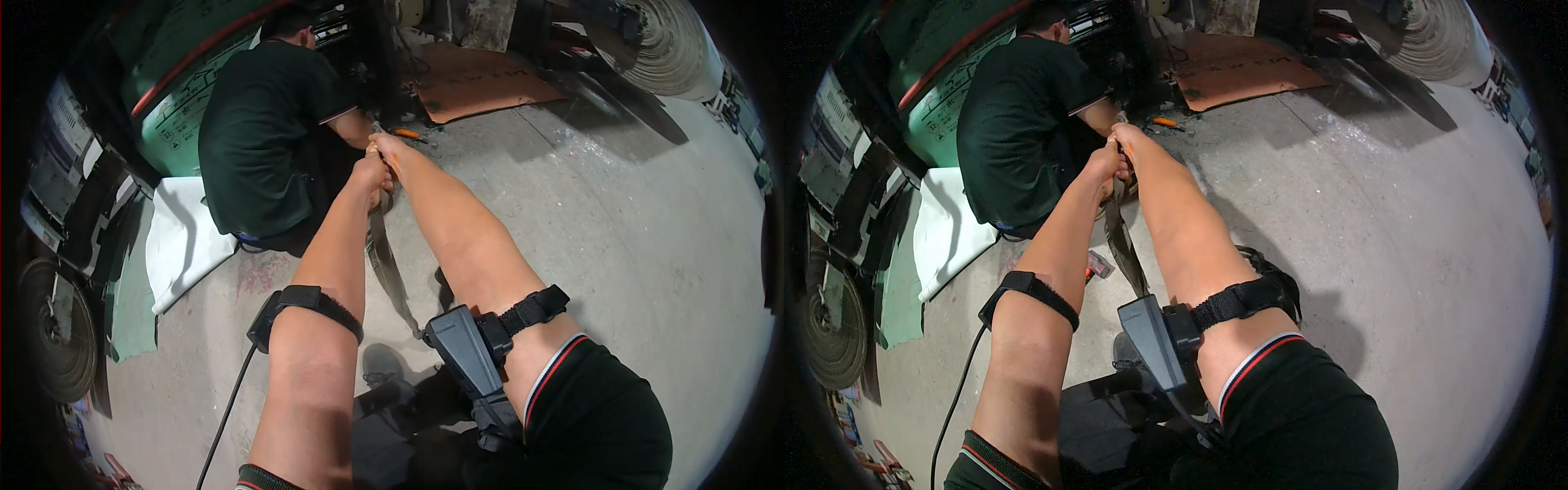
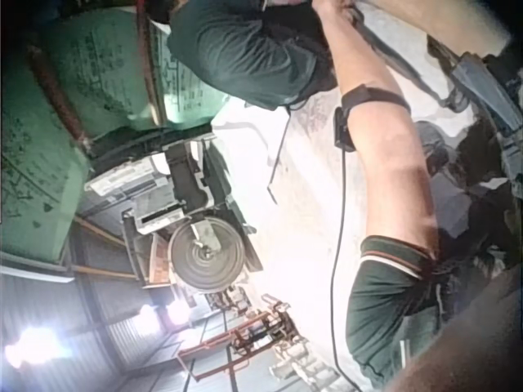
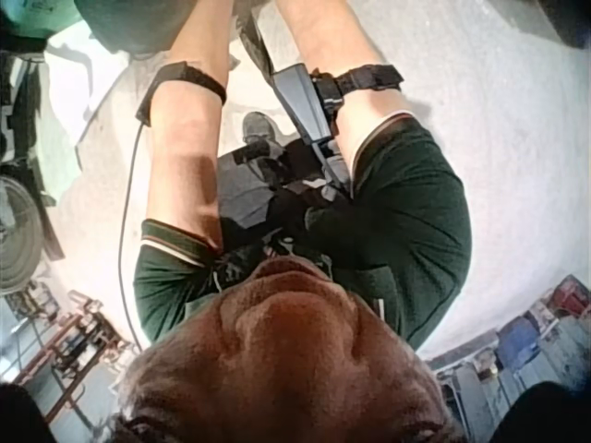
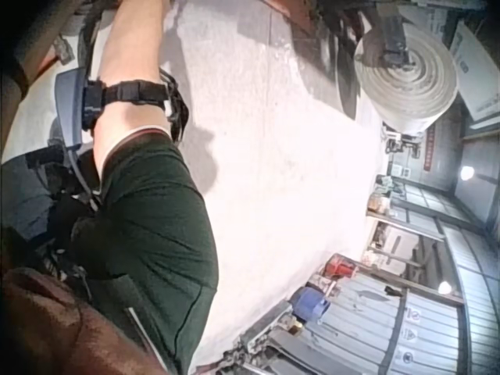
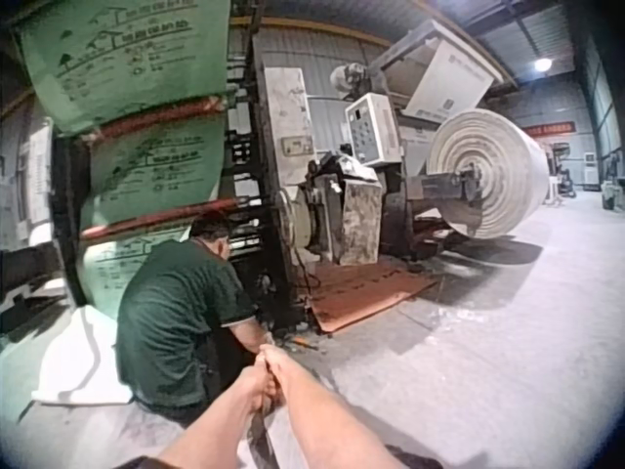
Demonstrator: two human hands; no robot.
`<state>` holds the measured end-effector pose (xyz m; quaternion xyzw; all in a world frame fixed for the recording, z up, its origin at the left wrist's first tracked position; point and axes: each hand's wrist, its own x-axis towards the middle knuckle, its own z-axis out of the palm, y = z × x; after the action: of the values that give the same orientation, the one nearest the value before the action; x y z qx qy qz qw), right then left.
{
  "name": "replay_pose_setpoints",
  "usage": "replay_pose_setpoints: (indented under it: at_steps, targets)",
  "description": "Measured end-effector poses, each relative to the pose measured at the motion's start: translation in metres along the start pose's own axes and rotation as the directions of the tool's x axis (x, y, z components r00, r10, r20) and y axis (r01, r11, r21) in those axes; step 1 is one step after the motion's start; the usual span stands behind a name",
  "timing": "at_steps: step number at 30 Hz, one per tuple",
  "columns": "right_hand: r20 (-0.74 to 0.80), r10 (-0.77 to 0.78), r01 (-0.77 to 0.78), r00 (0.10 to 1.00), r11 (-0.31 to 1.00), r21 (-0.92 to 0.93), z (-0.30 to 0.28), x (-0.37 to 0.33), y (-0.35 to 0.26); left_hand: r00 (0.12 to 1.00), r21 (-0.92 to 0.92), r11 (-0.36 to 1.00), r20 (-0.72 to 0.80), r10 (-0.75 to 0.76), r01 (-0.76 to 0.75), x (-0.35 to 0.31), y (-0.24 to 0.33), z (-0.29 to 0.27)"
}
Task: Assisting another worker in repairing or maintaining an industrial roll-to-roll machine by pulling on a heavy strap and maneuvering a pallet jack.
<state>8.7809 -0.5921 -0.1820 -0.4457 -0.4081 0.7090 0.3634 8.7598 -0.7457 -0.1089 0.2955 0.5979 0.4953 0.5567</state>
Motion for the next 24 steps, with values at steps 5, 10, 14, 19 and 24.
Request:
replay_pose_setpoints:
  at_steps: [5,10,14,19,24]
  targets:
    - [0.001,0.007,-0.007,1.0,0.998,-0.064,0.009,-0.012,-0.001,0.999,-0.052,0.998,0.03,-0.023,0.024,0.003,-0.001,-0.011]
    - [-0.015,0.031,-0.032,0.999,0.998,-0.063,0.007,-0.018,-0.002,1.0,-0.038,0.999,0.011,0.001,-0.001,0.004,-0.001,-0.009]
    - [-0.016,0.02,-0.021,1.0,0.998,-0.065,0.008,-0.021,-0.007,1.0,-0.032,0.999,0.007,-0.01,0.011,0.004,0.0,-0.009]
    - [-0.025,0.115,-0.117,0.993,0.989,-0.091,0.012,-0.036,-0.011,1.0,-0.03,1.0,0.002,0.003,-0.002,0.004,-0.001,-0.012]
    - [-0.034,0.002,-0.004,0.999,0.998,-0.061,0.006,-0.03,-0.008,0.999,-0.058,0.998,0.046,-0.009,0.012,0.006,-0.001,-0.004]
